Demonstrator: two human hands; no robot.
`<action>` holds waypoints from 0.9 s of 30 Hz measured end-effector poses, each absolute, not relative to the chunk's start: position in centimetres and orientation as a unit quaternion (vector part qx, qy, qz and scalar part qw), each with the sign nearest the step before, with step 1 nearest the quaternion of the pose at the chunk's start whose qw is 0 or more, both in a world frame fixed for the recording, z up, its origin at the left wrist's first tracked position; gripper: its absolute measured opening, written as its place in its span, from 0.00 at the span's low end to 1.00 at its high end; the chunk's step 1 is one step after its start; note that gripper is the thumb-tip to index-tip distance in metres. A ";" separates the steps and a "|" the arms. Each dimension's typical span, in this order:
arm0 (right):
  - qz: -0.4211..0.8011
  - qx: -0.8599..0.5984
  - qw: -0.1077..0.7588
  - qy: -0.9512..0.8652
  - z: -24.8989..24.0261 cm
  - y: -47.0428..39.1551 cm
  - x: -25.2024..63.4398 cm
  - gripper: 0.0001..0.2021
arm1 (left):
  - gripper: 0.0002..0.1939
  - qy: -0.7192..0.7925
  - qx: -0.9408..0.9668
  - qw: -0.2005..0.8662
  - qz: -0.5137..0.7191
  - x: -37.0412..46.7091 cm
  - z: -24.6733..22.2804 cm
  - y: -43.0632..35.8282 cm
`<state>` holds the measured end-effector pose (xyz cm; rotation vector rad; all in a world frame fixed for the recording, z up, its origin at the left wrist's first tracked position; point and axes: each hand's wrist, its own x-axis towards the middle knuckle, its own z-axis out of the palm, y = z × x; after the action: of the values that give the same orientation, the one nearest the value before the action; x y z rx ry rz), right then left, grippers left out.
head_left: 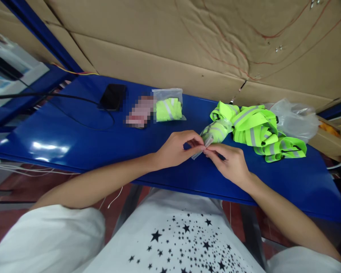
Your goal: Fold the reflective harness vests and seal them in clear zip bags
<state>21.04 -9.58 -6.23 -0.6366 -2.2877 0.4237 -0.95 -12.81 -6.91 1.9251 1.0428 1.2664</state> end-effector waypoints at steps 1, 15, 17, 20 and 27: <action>0.162 -0.245 0.353 -0.888 -6.3 -9.5 21.1 0.03 | 0.05 0.391 0.728 0.294 0.480 -0.9 -6.9 -12.8; 0.057 -0.262 0.336 -0.903 -6.7 -9.5 20.9 0.05 | 0.05 0.431 0.738 0.269 0.443 -0.2 -7.3 -13.1; 0.036 -0.254 0.339 -0.905 -6.7 -9.7 20.5 0.08 | 0.05 0.456 0.777 0.189 0.390 0.1 -7.1 -13.4; 0.008 -0.241 0.350 -0.905 -6.6 -10.0 20.1 0.12 | 0.08 0.438 0.815 0.143 0.351 0.5 -6.7 -13.7; 0.039 -0.305 0.434 -0.847 -4.7 -9.0 22.4 0.08 | 0.10 0.464 0.718 0.218 0.471 -1.9 -6.2 -12.3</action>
<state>22.39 -9.01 -4.70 -0.7593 -2.1090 0.0959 -1.89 -12.28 -6.21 1.9865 1.2847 1.3039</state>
